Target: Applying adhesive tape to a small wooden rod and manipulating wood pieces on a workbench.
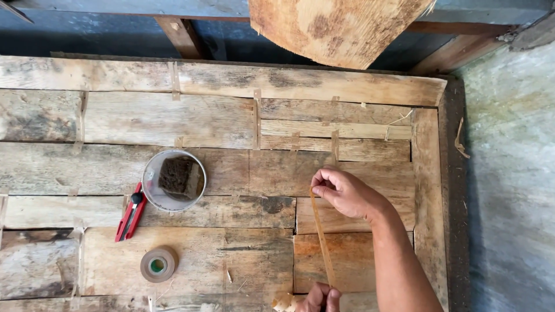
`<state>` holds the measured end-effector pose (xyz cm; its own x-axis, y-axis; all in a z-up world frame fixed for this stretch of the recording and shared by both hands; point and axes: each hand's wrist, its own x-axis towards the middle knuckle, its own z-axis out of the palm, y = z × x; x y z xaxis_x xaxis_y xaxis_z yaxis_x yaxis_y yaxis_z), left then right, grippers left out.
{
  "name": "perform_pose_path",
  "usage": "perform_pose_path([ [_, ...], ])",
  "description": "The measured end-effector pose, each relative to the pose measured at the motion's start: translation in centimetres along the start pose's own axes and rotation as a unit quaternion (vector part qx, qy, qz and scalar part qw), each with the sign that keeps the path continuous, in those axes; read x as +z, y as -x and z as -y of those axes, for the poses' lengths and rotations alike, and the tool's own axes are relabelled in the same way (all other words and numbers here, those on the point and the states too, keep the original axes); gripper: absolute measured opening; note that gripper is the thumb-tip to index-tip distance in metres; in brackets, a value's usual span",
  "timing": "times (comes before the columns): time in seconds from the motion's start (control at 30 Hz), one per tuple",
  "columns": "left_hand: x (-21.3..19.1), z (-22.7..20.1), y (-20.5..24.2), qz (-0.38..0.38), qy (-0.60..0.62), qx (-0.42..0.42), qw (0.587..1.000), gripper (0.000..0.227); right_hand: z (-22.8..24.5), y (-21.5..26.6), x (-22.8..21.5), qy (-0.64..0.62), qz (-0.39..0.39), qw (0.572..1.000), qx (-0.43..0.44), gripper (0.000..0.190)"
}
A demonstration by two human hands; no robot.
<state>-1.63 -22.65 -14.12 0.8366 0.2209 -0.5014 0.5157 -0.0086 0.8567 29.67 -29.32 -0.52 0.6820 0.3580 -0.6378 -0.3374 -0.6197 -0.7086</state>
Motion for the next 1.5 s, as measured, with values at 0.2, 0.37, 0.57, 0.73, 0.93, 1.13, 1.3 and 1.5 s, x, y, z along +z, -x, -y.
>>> perform_pose_path([
  [0.2,0.8,1.0,-1.9,-0.011,0.018,-0.027,0.999,0.026,-0.8,0.1,0.3,0.037,-0.015,0.998,-0.040,0.011],
  [0.37,0.5,1.2,-1.7,-0.027,0.032,-0.060,0.997,0.026,-1.4,-0.2,0.5,0.042,-0.025,0.997,-0.059,0.011],
  [0.57,-1.0,0.2,-1.1,-0.055,0.053,-0.096,0.992,0.026,-1.0,-0.6,1.6,0.076,-0.061,0.993,-0.063,0.012],
  [0.73,-2.5,-2.2,-0.7,-0.071,0.076,-0.119,0.987,0.027,0.0,-1.0,3.0,0.122,-0.105,0.986,-0.049,0.012],
  [0.93,-5.2,-6.4,-1.4,-0.037,0.054,-0.145,0.987,0.033,0.0,-2.0,5.0,0.168,-0.145,0.975,-0.015,0.011],
  [1.13,-6.3,-8.0,-1.4,-0.055,0.065,-0.157,0.984,0.033,1.3,-1.4,5.4,0.193,-0.162,0.968,0.024,0.008],
  [1.3,-6.8,-8.6,-1.6,-0.057,0.031,-0.125,0.990,0.034,0.8,-1.8,5.7,0.212,-0.173,0.961,0.025,0.011],
  [1.5,-6.9,-8.4,-1.7,-0.046,0.027,-0.115,0.992,0.032,1.2,-1.6,5.8,0.214,-0.188,0.958,0.020,0.010],
])
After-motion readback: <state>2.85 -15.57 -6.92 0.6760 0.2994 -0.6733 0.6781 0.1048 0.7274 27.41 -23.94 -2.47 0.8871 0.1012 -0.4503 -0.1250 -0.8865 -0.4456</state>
